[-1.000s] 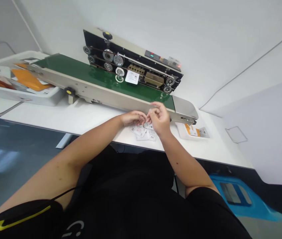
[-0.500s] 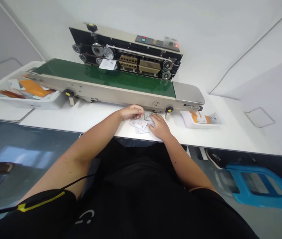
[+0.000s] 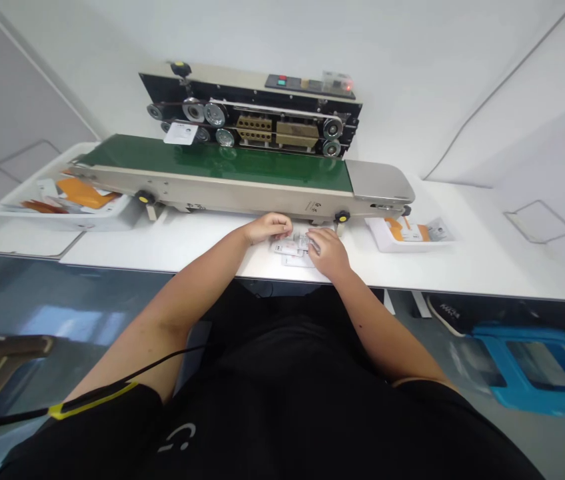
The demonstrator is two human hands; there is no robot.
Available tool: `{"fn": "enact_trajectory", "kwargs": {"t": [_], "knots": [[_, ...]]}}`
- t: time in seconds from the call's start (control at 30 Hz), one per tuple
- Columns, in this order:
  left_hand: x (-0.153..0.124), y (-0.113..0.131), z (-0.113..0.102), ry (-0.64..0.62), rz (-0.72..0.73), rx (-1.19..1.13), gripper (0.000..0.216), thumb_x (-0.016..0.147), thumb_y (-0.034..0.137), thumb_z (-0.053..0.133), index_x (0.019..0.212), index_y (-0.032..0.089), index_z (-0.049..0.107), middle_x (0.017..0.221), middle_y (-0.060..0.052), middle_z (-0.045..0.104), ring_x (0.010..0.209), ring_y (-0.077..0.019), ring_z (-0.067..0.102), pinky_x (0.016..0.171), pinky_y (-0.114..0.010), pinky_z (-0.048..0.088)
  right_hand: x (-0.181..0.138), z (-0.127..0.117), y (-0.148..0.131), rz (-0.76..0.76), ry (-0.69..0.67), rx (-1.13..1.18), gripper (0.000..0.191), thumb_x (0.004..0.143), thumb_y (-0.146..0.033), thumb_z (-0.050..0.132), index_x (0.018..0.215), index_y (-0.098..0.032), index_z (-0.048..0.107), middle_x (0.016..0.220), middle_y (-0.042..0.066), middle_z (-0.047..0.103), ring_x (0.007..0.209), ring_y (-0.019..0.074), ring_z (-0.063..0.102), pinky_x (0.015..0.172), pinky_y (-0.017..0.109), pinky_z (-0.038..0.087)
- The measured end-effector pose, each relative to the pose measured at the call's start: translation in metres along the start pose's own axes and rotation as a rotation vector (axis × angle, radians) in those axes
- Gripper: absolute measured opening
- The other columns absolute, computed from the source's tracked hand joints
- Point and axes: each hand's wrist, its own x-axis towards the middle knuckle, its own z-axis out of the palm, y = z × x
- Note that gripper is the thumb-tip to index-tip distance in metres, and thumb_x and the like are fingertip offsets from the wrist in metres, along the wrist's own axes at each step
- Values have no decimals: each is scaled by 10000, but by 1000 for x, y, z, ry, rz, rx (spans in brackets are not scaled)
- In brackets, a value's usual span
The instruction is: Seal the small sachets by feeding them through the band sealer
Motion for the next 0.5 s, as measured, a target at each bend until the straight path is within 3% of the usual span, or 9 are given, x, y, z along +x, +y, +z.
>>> {"fn": "enact_trajectory", "kwargs": {"t": [0.13,0.3,0.4,0.5], "knots": [[0,-3,-1,-14,3,14,411,873,529,747,838,120,716,651,-20,600,573,-104,495,562,-229,374,3,2,-1,14,-112,-13,655,793,-190,609,1446,-167,640,1465,139,660,1374,363,574,1204,550,458],[0,-4,-2,-15,13,29,423,897,541,727,848,122,708,649,-14,593,570,-103,491,565,-232,365,4,2,-2,36,-148,-12,564,832,-156,550,1379,-169,685,1336,144,725,1297,364,612,1149,552,496],[0,-4,0,12,23,47,416,907,538,719,868,126,688,651,-4,585,565,-100,473,564,-233,352,2,-2,-2,24,-68,58,463,913,-156,472,1294,-213,729,1300,118,744,1260,334,634,1163,548,480],[1,-4,4,62,47,84,363,904,487,737,955,136,663,685,16,570,595,-102,483,590,-233,365,-1,-8,-4,87,98,170,376,992,-250,463,1258,-245,730,1303,104,739,1256,305,643,1175,518,471]]}}
